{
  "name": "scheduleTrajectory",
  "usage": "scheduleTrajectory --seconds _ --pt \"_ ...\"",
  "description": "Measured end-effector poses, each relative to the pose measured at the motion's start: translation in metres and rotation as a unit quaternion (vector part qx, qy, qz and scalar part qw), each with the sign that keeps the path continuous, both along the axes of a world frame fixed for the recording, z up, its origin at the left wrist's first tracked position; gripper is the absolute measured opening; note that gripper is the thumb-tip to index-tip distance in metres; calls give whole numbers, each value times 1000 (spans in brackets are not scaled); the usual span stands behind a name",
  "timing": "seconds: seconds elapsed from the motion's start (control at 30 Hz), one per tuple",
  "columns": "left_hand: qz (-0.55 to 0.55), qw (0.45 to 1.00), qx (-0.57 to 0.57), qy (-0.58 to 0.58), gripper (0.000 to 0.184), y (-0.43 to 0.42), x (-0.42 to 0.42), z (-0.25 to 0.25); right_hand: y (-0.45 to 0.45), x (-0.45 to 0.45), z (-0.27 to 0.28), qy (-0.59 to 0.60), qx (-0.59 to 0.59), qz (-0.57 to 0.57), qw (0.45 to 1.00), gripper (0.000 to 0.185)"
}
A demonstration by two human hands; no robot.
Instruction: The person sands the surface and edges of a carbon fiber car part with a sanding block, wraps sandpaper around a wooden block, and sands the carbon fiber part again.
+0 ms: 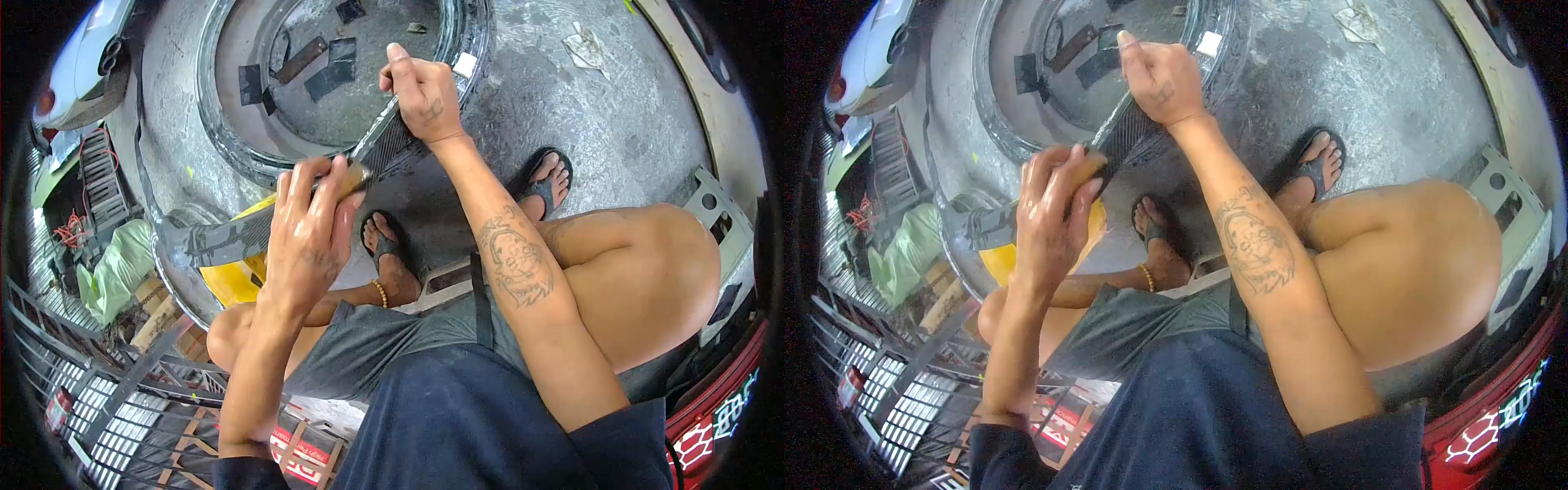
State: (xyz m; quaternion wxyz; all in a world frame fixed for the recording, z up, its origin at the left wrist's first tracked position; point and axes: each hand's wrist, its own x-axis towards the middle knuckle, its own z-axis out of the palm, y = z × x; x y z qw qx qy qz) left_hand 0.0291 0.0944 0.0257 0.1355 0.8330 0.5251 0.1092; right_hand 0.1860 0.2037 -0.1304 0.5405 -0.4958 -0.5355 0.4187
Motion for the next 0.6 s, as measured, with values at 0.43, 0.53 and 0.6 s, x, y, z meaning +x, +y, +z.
scheduleTrajectory --seconds 0.43,0.53,0.6 --pt "110 990 32 -83 34 35 6 -24 -3 -4 0 33 -19 -4 999 66" --pt "275 948 -86 -138 34 33 -31 -12 -2 -5 0 36 -17 1 999 67" --pt "288 951 -85 -75 32 8 -39 12 -3 -3 -3 34 -26 8 999 66"
